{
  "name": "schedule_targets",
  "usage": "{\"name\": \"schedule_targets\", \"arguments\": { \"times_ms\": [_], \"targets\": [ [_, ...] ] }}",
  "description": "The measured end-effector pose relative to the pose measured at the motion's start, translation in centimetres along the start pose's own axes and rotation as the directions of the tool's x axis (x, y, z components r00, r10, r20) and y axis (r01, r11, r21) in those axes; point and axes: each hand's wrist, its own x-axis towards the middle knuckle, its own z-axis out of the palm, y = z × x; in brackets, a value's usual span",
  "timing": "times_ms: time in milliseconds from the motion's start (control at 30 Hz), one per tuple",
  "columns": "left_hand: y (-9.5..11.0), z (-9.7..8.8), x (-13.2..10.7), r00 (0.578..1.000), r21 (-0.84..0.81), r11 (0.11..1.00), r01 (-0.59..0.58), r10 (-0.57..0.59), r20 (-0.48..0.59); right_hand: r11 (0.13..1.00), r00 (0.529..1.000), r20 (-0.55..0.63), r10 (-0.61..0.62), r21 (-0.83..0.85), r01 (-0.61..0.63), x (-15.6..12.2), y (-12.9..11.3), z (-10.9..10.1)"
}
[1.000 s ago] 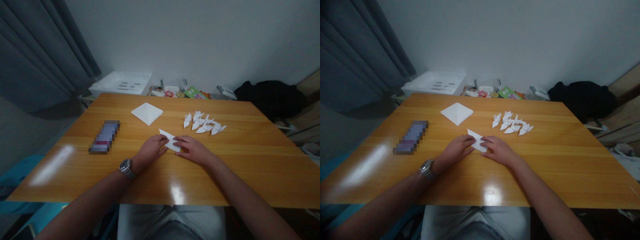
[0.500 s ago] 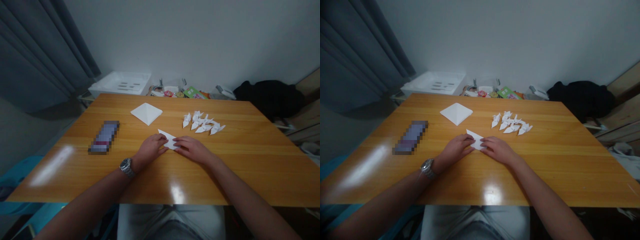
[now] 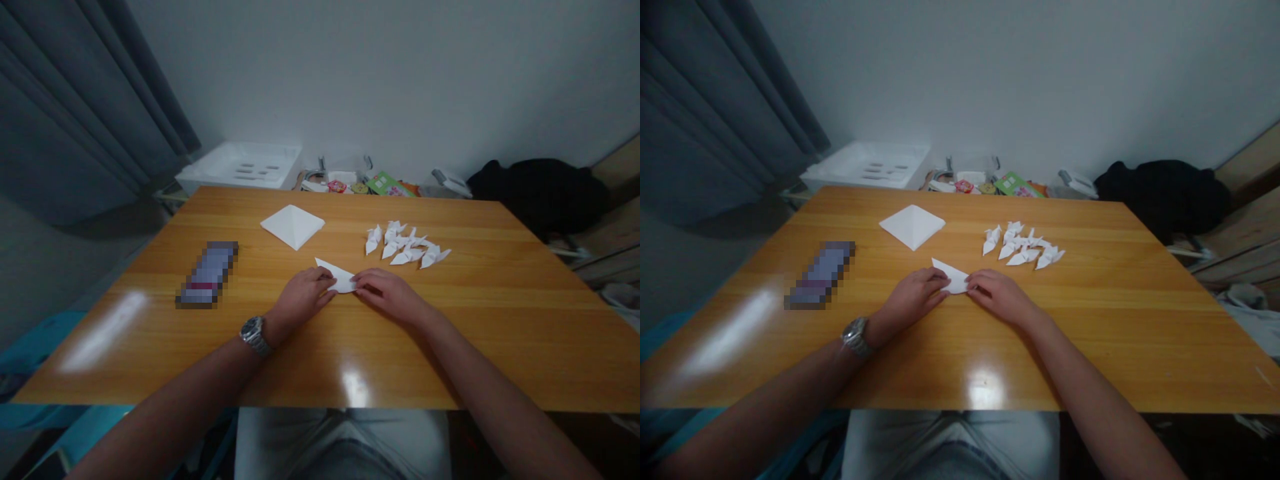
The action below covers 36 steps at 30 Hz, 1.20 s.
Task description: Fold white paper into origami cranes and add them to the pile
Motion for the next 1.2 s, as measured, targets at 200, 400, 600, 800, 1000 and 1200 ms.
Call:
{"name": "schedule_targets", "arguments": {
  "times_ms": [200,400,600,800,1000,1200],
  "targets": [
    [-0.3,-0.1,-0.6,0.993,-0.038,0.993,-0.112,0.114,0.039,0.995,0.993,-0.083,0.083,-0.044,-0.087,0.1,-0.1,0.0],
    [-0.1,-0.4,-0.7,0.953,-0.037,0.957,-0.287,0.289,0.094,0.982,0.974,-0.139,0.178,-0.03,-0.184,0.1,-0.1,-0.2],
    [0.5,-0.6,-0.9,0.949,-0.063,0.959,-0.276,0.283,0.142,0.968,0.958,-0.158,0.24,-0.042,-0.249,0.3,-0.1,0.4],
    [0.4,-0.6,-1.1,0.944,-0.068,0.955,-0.289,0.296,0.146,0.959,0.948,-0.173,0.265,-0.052,-0.278,0.3,0.0,0.7],
    [0.4,-0.5,-1.2,0.939,-0.031,0.953,-0.301,0.302,0.167,0.953,0.945,-0.189,0.268,-0.092,-0.288,0.4,0.3,1.0],
    [0.5,-0.4,-1.2,0.942,-0.008,0.955,-0.296,0.293,0.162,0.945,0.938,-0.224,0.263,-0.135,-0.297,0.7,0.4,1.8]
  ]
}}
